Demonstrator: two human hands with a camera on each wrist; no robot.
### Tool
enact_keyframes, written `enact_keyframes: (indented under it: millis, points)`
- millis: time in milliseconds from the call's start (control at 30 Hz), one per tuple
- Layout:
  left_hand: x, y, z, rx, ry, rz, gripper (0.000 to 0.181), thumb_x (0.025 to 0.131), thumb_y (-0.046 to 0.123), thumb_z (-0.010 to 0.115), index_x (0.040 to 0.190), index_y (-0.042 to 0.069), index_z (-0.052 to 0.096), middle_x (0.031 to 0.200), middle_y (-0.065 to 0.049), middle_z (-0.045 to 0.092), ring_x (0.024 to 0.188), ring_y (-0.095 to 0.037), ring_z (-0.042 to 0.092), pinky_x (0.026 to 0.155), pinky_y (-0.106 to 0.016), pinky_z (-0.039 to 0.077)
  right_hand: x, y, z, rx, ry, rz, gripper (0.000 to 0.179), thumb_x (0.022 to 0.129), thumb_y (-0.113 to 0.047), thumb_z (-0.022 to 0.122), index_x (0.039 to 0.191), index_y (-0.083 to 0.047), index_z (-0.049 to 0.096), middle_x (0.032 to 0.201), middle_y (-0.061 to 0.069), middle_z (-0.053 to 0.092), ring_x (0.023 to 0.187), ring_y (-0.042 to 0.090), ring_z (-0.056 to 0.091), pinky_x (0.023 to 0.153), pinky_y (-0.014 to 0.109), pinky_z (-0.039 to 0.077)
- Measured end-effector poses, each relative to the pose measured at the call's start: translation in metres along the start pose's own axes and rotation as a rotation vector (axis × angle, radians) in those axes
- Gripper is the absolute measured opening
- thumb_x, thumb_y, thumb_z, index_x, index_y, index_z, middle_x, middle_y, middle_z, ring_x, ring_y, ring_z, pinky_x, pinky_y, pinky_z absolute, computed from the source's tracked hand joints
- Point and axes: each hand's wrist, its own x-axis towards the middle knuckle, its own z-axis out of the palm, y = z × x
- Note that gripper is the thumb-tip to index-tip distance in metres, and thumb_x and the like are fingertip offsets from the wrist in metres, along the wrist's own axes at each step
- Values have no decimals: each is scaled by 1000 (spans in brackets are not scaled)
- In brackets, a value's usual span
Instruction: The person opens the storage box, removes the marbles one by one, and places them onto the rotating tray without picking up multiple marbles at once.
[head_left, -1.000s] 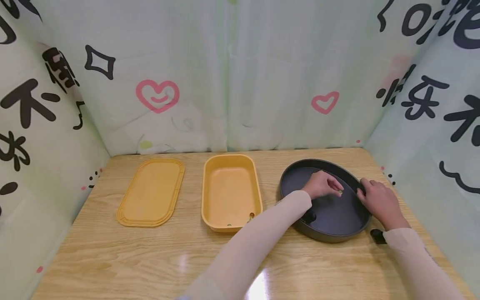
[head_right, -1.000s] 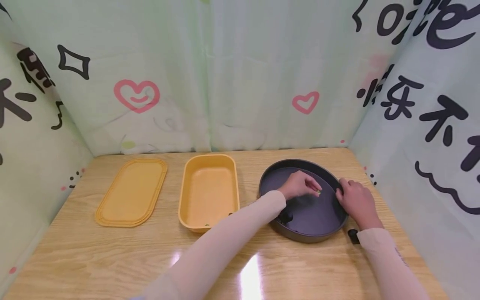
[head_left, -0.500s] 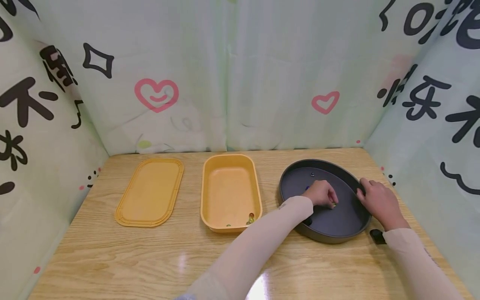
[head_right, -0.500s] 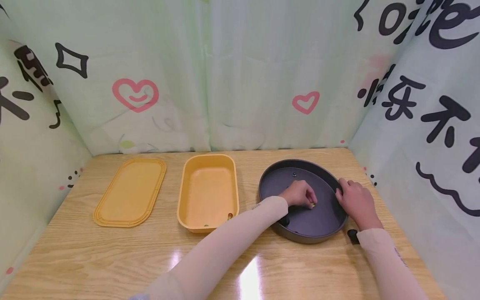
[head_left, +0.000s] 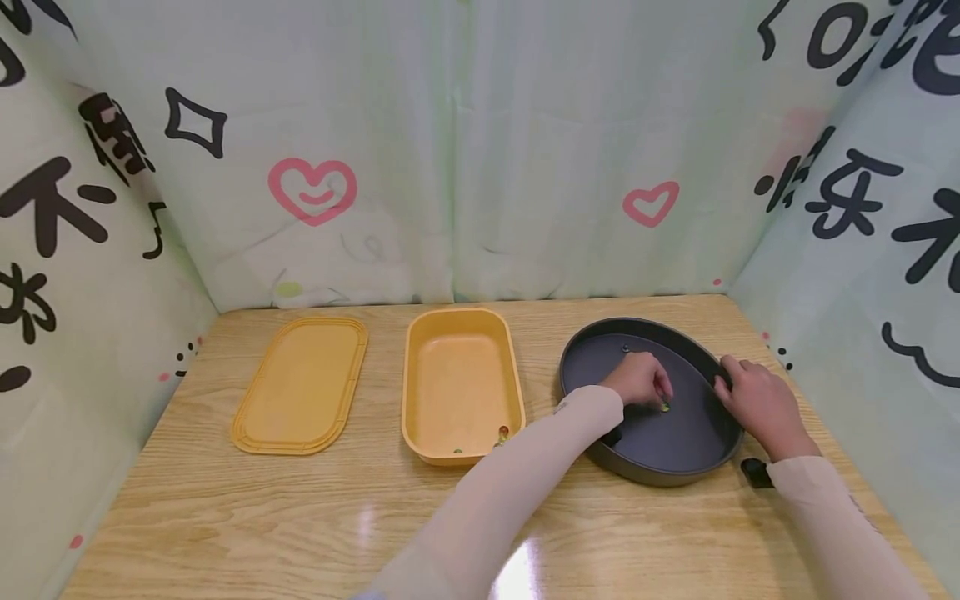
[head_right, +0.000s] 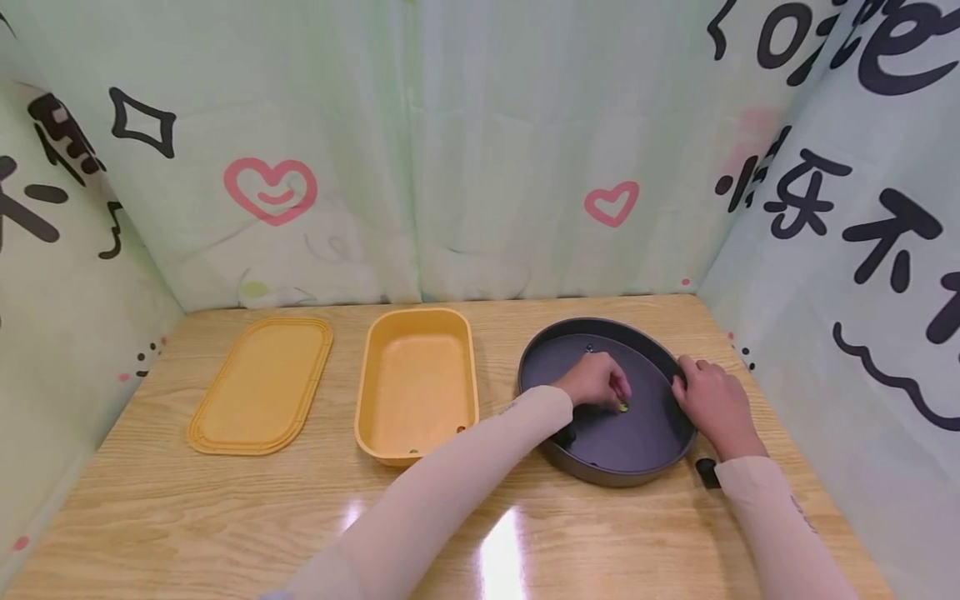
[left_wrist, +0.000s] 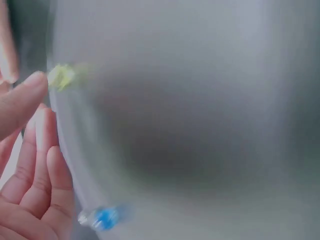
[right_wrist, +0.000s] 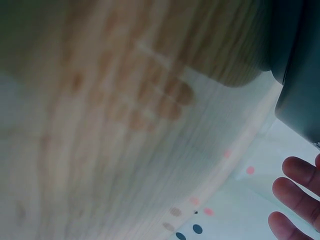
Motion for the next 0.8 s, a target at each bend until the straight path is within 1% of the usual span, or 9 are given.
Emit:
enact_keyframes:
  millis: [100,167,267,333,433,567,667,767,800]
  points:
    - [0,2,-13,26,2,42,14,75,13,78,89,14,76,80,8,72,66,4,57,60,-3,40,-1,2,0,-6,2,-2,18,79,-5,62,87,5,49,61,19,50,48,32,47,44,47,39]
    - [-1,4,-22,22,-2,66,16,77,15,77,93,13,76,83,7,72,69,4,58,61,-3,41,-1,2,0,-10,8,-4,18,79,-5,62,87,5,49,61,20,52,48,32,47,43,47,39]
    - [-5,7,-37,-28,-16,79,19,79,16,75,97,13,75,86,7,73,71,5,60,63,-3,42,-2,2,-2,-11,9,-2,17,80,-4,62,87,5,49,62,21,52,48,31,47,43,47,38]
    - [-10,9,-48,-73,-24,95,20,80,17,74,99,13,75,88,6,73,73,5,60,64,-4,43,-2,1,-2,-8,12,-1,17,79,-4,61,88,5,49,62,21,53,48,32,47,43,47,39]
    - [-23,10,-64,-161,-43,135,21,81,17,72,101,12,74,91,5,73,75,5,61,67,-4,45,-1,0,-3,-4,20,1,17,79,-4,61,88,5,50,62,22,53,48,33,48,43,48,39]
    - [-43,10,-85,-278,-82,195,22,82,17,71,103,12,73,96,1,73,78,6,62,73,-6,47,-1,-1,-2,-1,19,5,18,79,-4,62,88,6,50,62,22,52,48,33,48,44,48,39]
    - [-57,8,-100,-333,-98,232,23,82,16,70,105,11,72,103,-2,72,81,7,63,76,-8,49,-2,-1,-1,2,6,9,18,80,-4,61,90,7,51,63,22,53,48,32,47,44,48,39]
    - [-72,1,-115,-365,-102,237,24,83,16,70,106,11,71,107,-5,71,84,5,63,78,-10,50,-2,0,0,8,1,6,18,80,-4,61,90,7,51,63,21,52,48,31,47,43,47,39]
    - [-78,-2,-120,-373,-102,231,24,83,16,70,106,10,71,108,-4,71,85,4,64,79,-11,51,-2,0,0,11,0,5,18,80,-4,61,90,6,51,62,20,52,48,30,46,43,46,39]
